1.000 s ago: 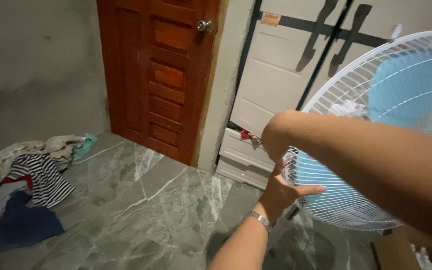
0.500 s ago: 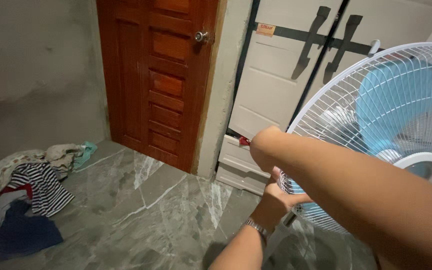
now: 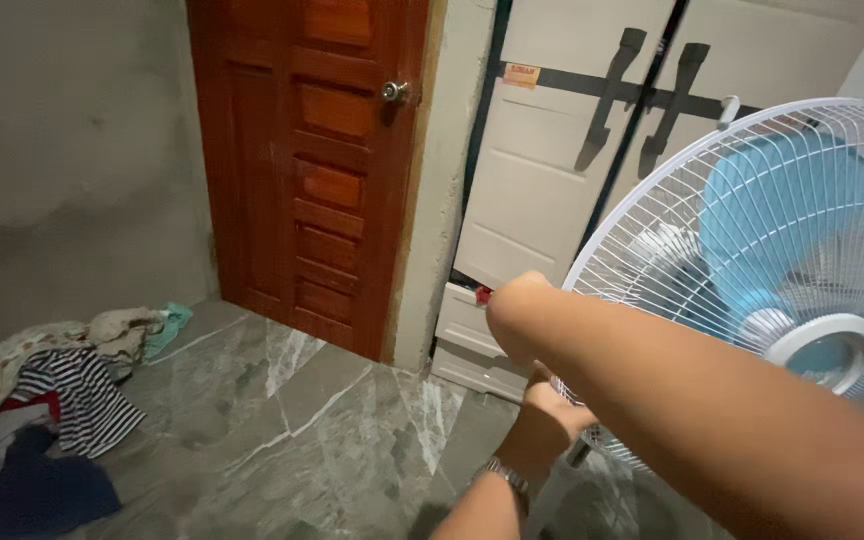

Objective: The person disassembles a standing electric fan by hand. They remove the front grille, then the fan blades, and finally the rear grille, placing each part on the floor. The video ends with the fan head separated from the stand.

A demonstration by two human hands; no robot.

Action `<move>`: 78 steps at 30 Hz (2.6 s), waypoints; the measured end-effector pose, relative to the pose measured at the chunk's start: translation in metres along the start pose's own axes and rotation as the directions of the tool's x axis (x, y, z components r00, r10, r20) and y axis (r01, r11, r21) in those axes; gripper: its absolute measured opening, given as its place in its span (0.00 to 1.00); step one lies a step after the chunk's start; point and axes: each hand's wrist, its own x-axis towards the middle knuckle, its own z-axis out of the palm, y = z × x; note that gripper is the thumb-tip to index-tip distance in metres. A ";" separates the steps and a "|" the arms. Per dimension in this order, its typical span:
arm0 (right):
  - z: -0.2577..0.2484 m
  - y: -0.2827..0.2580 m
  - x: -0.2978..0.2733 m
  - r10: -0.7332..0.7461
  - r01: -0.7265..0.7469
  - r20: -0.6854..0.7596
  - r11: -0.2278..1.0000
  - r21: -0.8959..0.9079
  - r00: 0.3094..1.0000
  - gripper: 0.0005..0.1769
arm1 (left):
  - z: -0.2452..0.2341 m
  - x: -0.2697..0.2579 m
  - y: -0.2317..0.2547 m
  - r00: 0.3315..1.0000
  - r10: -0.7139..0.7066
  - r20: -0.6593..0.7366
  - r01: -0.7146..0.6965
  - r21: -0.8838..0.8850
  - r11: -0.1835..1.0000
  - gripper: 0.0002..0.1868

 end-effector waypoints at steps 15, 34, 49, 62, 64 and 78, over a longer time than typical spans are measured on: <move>0.003 0.017 -0.008 -0.002 0.012 0.079 0.992 -0.125 0.997 0.38 | 0.037 -0.028 0.058 0.996 0.081 -0.036 -0.062 0.367 0.928 0.43; 0.024 -0.004 0.009 0.080 -0.081 0.032 0.996 0.031 0.996 0.41 | -0.011 0.007 -0.011 0.968 0.196 0.155 -0.248 0.699 0.671 0.31; 0.040 0.007 -0.064 0.207 0.094 -0.620 0.904 0.417 0.757 0.11 | -0.005 -0.009 0.036 0.999 0.033 -0.036 0.000 0.675 0.738 0.48; 0.175 0.138 -0.196 0.855 -0.052 -0.512 0.516 0.855 0.081 0.34 | -0.018 -0.010 0.060 0.902 -0.249 -0.353 0.359 0.293 0.886 0.48; 0.190 0.134 -0.193 0.807 -0.072 -0.586 0.590 0.804 0.072 0.39 | -0.025 0.006 0.059 0.871 -0.276 -0.407 0.351 0.121 0.929 0.48; 0.286 0.137 -0.188 0.979 0.101 -0.048 0.069 0.992 -0.196 0.39 | -0.017 0.043 0.059 0.652 0.112 -0.750 0.130 0.256 0.958 0.40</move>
